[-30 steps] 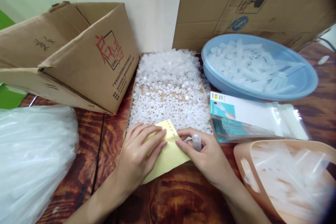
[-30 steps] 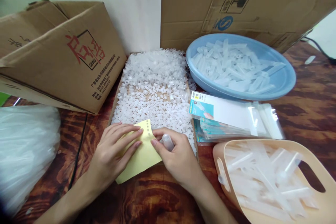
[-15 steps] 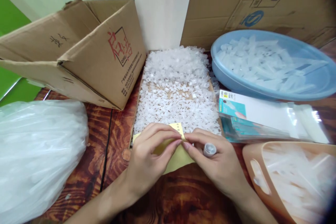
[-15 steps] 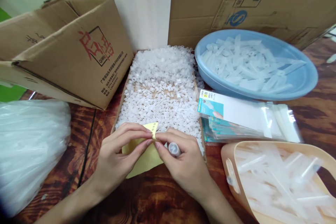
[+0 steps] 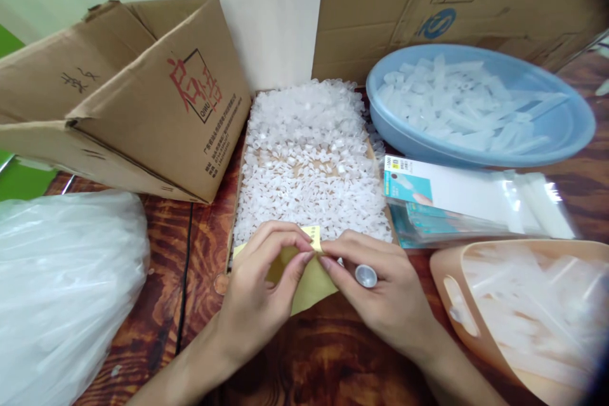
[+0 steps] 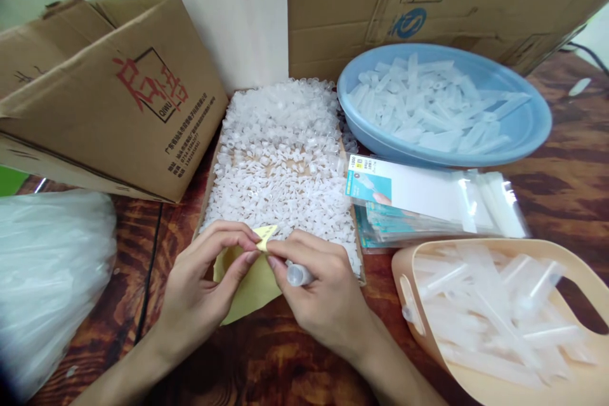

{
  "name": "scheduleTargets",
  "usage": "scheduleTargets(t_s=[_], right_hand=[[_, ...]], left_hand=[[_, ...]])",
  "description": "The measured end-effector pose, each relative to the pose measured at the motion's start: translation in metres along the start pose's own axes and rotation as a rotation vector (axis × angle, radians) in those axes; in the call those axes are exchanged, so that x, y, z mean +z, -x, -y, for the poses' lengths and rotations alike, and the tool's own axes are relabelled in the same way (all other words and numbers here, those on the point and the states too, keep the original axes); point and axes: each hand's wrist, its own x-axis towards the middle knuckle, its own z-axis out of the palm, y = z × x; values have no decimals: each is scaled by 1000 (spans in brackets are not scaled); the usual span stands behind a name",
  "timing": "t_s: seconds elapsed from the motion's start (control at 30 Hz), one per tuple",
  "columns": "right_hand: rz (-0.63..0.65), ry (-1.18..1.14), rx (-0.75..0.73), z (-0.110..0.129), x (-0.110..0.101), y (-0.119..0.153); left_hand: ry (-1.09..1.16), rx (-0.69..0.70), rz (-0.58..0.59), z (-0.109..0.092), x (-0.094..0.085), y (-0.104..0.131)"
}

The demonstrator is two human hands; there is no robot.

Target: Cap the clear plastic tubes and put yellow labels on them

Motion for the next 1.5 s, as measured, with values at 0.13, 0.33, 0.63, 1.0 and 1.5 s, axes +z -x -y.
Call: scheduleTargets(t_s=[0.13,0.33,0.63,1.0,1.5], right_hand=[[-21,15,-17,-3,-1,-1],[-28,74,12,-9,-2,-1],[-32,95,-72,-6,-1,1],[-30,106,-41,-6,-1,1],[-32,333,-266,-15,5,1]], left_hand=[[12,-10,31,2,-1,-2],[24,-36,8,5,-4,-4],[19,-2,1,9,4,-4],[88,-52,82,5,1,-3],[404,-218,223,-8,-9,-4]])
